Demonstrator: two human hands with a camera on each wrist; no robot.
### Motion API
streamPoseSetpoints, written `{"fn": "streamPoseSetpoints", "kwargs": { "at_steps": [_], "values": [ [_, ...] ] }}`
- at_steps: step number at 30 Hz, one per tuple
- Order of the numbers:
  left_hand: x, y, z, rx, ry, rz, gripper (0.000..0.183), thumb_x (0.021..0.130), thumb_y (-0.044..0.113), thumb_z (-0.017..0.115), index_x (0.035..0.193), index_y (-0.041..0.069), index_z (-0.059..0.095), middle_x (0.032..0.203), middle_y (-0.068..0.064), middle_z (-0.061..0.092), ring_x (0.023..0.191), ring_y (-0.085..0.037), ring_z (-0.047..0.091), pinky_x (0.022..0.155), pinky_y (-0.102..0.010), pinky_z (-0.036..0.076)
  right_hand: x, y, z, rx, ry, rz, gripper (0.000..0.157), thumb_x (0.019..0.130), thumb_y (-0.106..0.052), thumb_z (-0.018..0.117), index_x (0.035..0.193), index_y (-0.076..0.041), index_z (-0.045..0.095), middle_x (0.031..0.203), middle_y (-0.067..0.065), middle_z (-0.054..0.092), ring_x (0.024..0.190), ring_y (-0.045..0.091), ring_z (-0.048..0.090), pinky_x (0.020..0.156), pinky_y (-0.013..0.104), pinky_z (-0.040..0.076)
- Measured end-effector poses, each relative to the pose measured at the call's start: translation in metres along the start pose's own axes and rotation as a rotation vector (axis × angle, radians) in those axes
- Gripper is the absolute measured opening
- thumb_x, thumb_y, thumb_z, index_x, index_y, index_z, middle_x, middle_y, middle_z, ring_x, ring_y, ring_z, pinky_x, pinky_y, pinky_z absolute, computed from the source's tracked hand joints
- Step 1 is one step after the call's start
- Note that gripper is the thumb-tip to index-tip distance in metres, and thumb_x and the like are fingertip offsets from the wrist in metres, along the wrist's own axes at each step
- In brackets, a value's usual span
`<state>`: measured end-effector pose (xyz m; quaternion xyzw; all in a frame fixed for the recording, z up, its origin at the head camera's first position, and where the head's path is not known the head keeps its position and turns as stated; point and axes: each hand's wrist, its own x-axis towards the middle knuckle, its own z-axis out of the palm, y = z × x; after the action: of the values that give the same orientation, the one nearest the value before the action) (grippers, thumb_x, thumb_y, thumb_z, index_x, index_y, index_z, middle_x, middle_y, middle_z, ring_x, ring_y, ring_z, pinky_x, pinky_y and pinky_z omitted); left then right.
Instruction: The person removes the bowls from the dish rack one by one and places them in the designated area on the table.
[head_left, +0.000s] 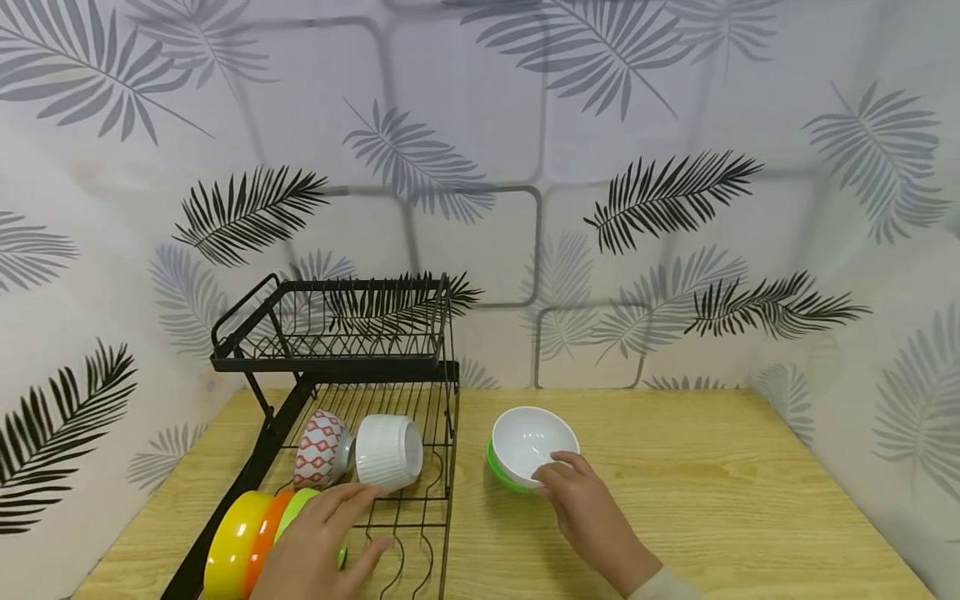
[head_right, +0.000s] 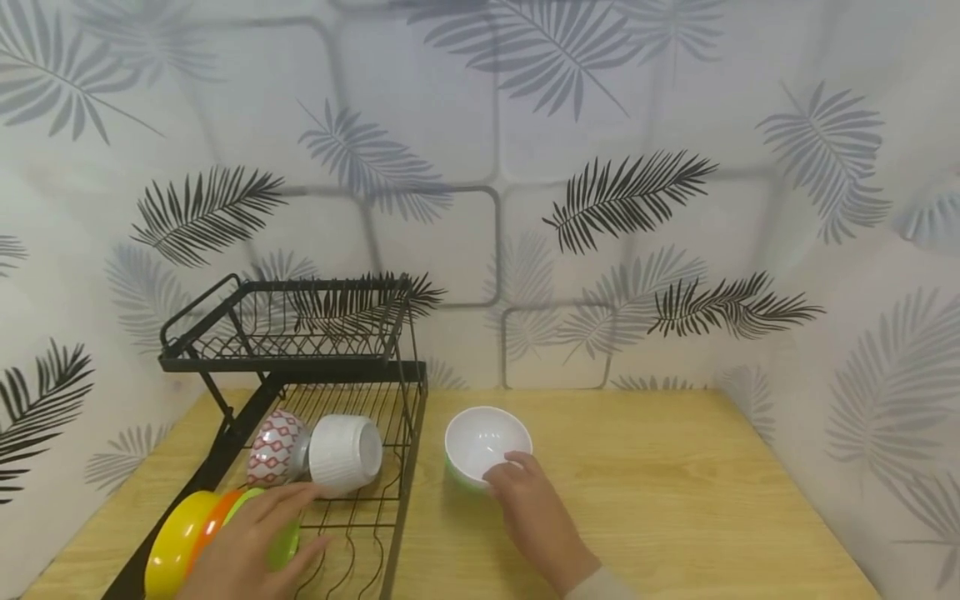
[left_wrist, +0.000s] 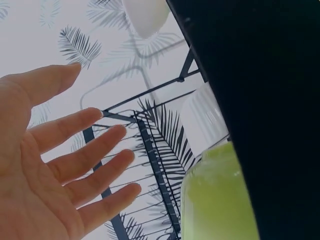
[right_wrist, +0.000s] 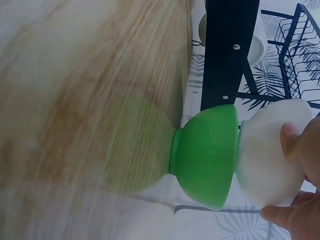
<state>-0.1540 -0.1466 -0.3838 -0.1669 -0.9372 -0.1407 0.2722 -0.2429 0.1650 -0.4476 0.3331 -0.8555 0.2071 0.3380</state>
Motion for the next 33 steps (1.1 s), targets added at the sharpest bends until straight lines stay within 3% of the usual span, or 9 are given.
{"fn": "streamPoseSetpoints", "kwargs": {
  "at_steps": [5,12,22,33],
  "values": [
    [0.003,0.0,-0.003,-0.014,-0.092,-0.091,0.053,0.077,0.039,0.079,0.119,0.011,0.066,0.119,-0.006,0.061,0.107,-0.026,0.059,0.089,-0.045,0.052,0.003,0.001,0.0,-0.055,-0.021,-0.02,0.021,0.074,0.005,0.075,0.087,-0.009,0.065,0.085,-0.002,0.066,0.1,0.029,0.06,0.088,0.039,0.054],
    [0.006,0.0,-0.004,-0.051,-0.241,-0.217,0.059,0.082,0.044,0.072,0.129,0.01,0.06,0.131,-0.01,0.055,0.119,-0.033,0.052,0.096,-0.054,0.046,0.001,0.01,0.002,-0.081,-0.103,0.04,0.027,0.074,0.011,0.073,0.092,-0.009,0.066,0.089,-0.001,0.068,0.104,0.03,0.059,0.091,0.039,0.052],
    [0.003,-0.008,-0.009,-0.053,-0.248,-0.259,0.06,0.082,0.041,0.073,0.131,0.009,0.058,0.134,-0.014,0.054,0.12,-0.037,0.051,0.097,-0.057,0.044,0.005,0.013,0.016,-0.079,-0.162,0.077,0.023,0.078,0.01,0.071,0.094,-0.007,0.067,0.093,0.001,0.068,0.113,0.033,0.058,0.106,0.046,0.041],
    [-0.005,-0.019,-0.01,-0.036,-0.273,-0.283,0.063,0.082,0.043,0.073,0.131,0.007,0.058,0.134,-0.018,0.052,0.121,-0.04,0.049,0.097,-0.059,0.043,0.005,0.01,0.026,-0.049,-0.199,0.095,0.032,0.074,0.019,0.067,0.094,-0.006,0.068,0.095,0.005,0.069,0.114,0.039,0.056,0.1,0.057,0.042]
  ]
}}
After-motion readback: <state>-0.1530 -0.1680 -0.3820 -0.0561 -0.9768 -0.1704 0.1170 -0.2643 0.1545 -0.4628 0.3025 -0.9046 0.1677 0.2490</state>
